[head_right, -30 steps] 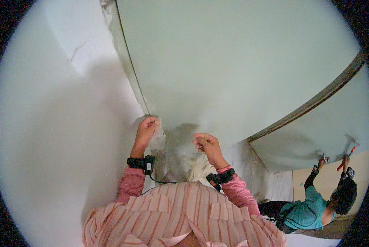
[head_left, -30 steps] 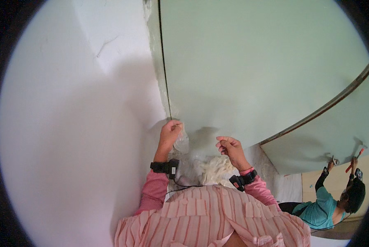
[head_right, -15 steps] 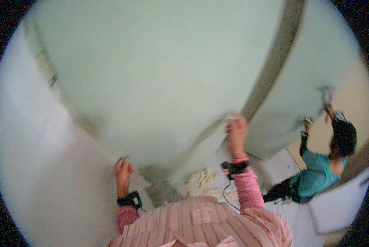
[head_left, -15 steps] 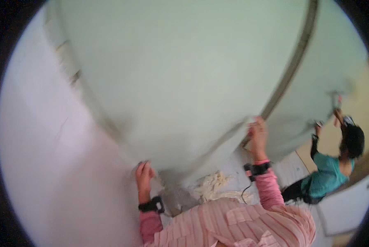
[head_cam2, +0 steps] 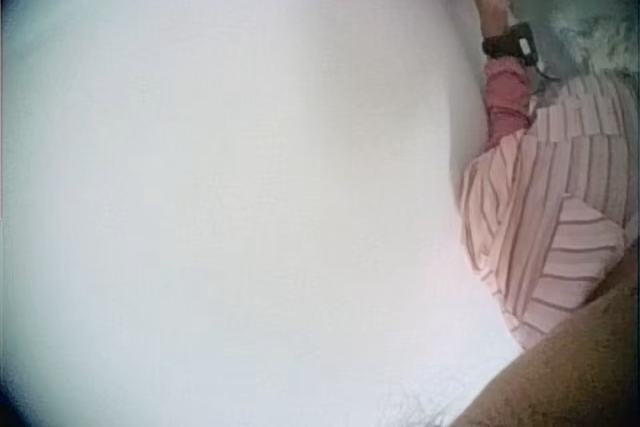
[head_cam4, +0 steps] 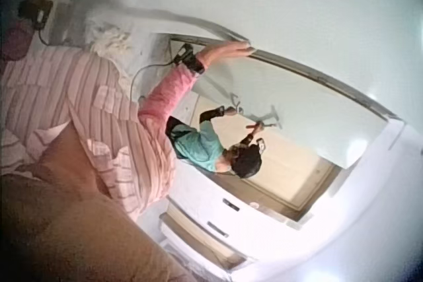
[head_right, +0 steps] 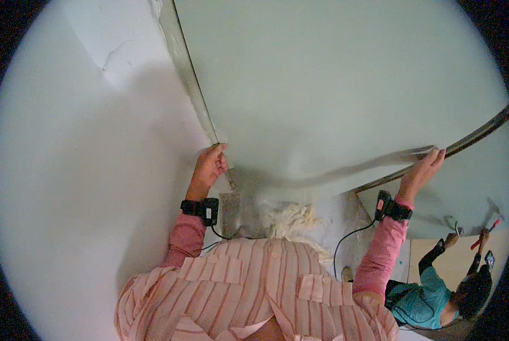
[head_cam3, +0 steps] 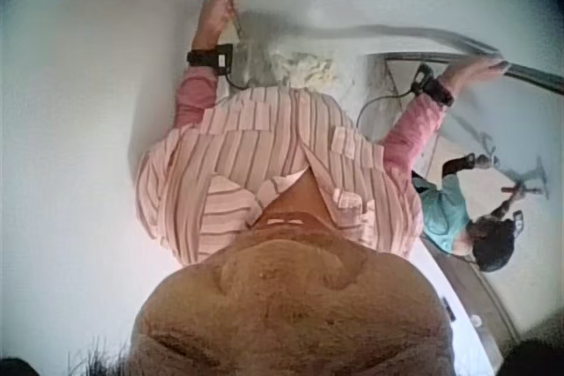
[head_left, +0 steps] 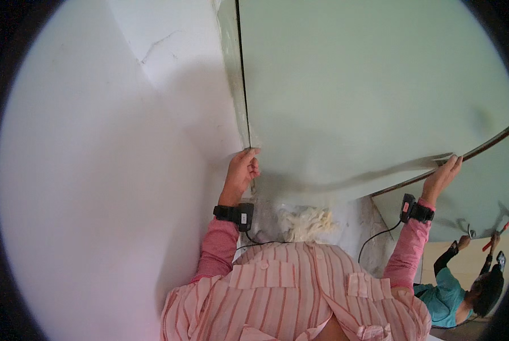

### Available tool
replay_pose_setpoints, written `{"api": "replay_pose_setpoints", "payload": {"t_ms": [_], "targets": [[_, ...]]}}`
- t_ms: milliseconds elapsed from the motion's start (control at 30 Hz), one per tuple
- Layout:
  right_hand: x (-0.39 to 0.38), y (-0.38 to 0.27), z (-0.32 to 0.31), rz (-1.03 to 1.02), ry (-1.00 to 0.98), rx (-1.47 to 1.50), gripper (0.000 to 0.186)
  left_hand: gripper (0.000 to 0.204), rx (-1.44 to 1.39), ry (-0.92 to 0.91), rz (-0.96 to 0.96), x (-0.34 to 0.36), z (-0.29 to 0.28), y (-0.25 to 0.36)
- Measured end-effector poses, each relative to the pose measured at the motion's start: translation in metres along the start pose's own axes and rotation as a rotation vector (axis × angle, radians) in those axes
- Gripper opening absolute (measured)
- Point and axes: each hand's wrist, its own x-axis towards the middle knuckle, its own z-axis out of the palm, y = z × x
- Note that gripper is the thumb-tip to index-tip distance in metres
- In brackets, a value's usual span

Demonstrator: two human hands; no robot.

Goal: The person is peeling off protective plastic film from a wall or partition.

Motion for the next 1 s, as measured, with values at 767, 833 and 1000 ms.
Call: {"api": "replay_pose_setpoints", "payload": {"t_ms": [767, 833, 1000], "targets": [[0.016, 0.057, -0.027, -0.002, 0.107, -0.151, 0.049, 0.014, -0.38, -0.157, -0.243, 0.006, 0.034, 0.005], [0.011, 0.054, -0.029, -0.052, 0.095, -0.193, 0.047, 0.01, -0.44, -0.21, -0.267, 0.012, 0.022, 0.0], [-0.04, -0.008, -0.011, -0.409, 0.06, -0.092, 0.033, 0.01, -0.447, -0.124, -0.21, 0.009, 0.022, -0.001]]}}
